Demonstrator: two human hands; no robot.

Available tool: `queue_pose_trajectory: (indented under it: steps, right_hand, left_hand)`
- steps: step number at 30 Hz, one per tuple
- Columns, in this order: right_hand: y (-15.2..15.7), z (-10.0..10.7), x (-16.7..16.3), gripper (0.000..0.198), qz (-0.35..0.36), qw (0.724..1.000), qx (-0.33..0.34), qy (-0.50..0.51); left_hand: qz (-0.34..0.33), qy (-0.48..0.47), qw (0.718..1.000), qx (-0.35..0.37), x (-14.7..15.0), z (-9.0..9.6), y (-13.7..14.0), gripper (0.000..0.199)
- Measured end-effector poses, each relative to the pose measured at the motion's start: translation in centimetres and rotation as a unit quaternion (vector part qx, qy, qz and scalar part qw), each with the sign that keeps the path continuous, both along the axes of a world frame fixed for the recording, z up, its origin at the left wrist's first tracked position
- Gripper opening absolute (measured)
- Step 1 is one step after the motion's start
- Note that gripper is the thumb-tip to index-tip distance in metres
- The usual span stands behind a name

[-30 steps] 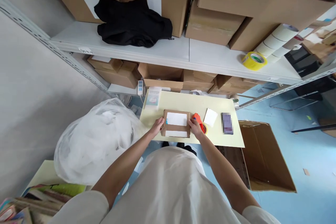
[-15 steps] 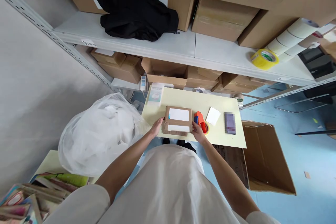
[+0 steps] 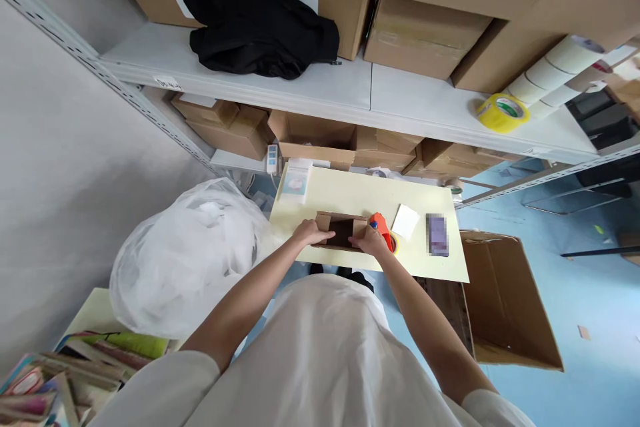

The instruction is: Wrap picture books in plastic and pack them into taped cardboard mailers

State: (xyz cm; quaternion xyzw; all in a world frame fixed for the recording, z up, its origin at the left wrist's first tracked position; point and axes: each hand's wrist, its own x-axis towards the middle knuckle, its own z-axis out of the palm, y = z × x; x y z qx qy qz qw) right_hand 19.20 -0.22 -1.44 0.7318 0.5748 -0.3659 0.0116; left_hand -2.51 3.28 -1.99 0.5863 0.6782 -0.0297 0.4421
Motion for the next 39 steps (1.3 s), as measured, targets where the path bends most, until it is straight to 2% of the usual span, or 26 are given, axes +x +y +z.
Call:
queue_pose_trajectory:
  steps: [3, 8, 10, 12, 13, 14, 16, 18, 19, 21, 22, 24, 26, 27, 29, 31, 33, 36, 39]
  right_hand:
    - [0.2, 0.2, -0.4, 0.095, -0.012, 0.999, -0.024, -0.023]
    - [0.4, 0.5, -1.1, 0.108, -0.036, 0.994, -0.057, -0.087]
    - [0.4, 0.7, -1.1, 0.103, -0.035, 0.993, -0.053, -0.096]
    - [0.2, 0.9, -0.7, 0.088, -0.026, 0.995, -0.041, -0.084]
    - [0.0, 0.9, -0.3, 0.079, -0.018, 0.997, -0.031, -0.072]
    - [-0.3, 0.9, 0.1, 0.070, -0.009, 0.998, -0.016, -0.061]
    - [-1.1, 0.6, 1.2, 0.060, 0.004, 0.998, 0.034, -0.056]
    - [-2.0, 0.3, 2.2, 0.062, 0.014, 0.990, 0.120, -0.076]
    - [-2.3, 0.1, 2.7, 0.064, 0.025, 0.980, 0.172, -0.093]
    - [-2.8, 0.0, 3.3, 0.061, 0.078, 0.955, 0.259, -0.119]
    - [-2.8, 0.1, 3.4, 0.056, 0.120, 0.944, 0.280, -0.125]
    - [-2.4, 0.6, 3.5, 0.042, 0.215, 0.932, 0.263, -0.123]
    - [-1.8, 1.3, 3.5, 0.033, 0.263, 0.937, 0.197, -0.116]
    - [-1.4, 1.7, 3.5, 0.029, 0.258, 0.945, 0.163, -0.115]
    - [-1.0, 2.2, 3.5, 0.026, 0.214, 0.964, 0.118, -0.102]
    - [-1.0, 2.4, 3.7, 0.029, 0.176, 0.977, 0.102, -0.067]
    - [-1.4, 2.1, 3.9, 0.043, 0.166, 0.981, 0.098, -0.031]
    - [-2.2, 1.2, 4.0, 0.083, 0.185, 0.978, 0.089, -0.023]
    - [-2.4, 0.2, 3.9, 0.112, 0.212, 0.973, 0.080, -0.051]
  left_hand:
    - [-0.016, 0.047, 0.998, 0.028, 0.6, 0.2, 0.1, 0.053]
    - [-0.032, 0.010, 0.997, 0.072, -0.3, -0.4, -0.1, 0.031]
    - [-0.031, -0.003, 0.996, 0.088, -1.1, -0.8, -0.3, 0.030]
    - [-0.017, -0.007, 0.994, 0.109, -1.7, -1.1, -0.7, 0.028]
    - [-0.004, -0.004, 0.990, 0.142, -2.0, -1.2, -1.0, 0.028]
    - [0.005, 0.003, 0.981, 0.193, -2.2, -1.1, -1.2, 0.031]
    - [0.000, 0.030, 0.946, 0.323, -2.4, -0.7, -1.8, 0.045]
    - [-0.067, 0.061, 0.902, 0.423, -2.4, 0.0, -2.1, 0.043]
    - [-0.121, 0.069, 0.887, 0.440, -2.3, 0.4, -2.1, 0.035]
    - [-0.230, 0.078, 0.869, 0.431, -2.1, 1.0, -1.8, 0.019]
    - [-0.271, 0.081, 0.866, 0.412, -2.0, 1.3, -1.5, 0.016]
    - [-0.310, 0.083, 0.876, 0.361, -1.9, 1.6, -0.8, 0.016]
    - [-0.299, 0.069, 0.897, 0.317, -2.0, 1.9, -0.2, 0.022]
    - [-0.283, 0.057, 0.909, 0.300, -2.0, 2.0, 0.0, 0.027]
    - [-0.252, 0.037, 0.930, 0.266, -2.2, 2.2, 0.1, 0.035]
    - [-0.235, 0.032, 0.942, 0.236, -2.2, 2.3, -0.5, 0.038]
    - [-0.234, 0.042, 0.949, 0.206, -2.0, 2.1, -1.5, 0.051]
    - [-0.243, 0.075, 0.955, 0.152, -1.6, 1.4, -3.2, 0.085]
    - [-0.241, 0.095, 0.956, 0.141, -1.3, 0.1, -4.4, 0.100]
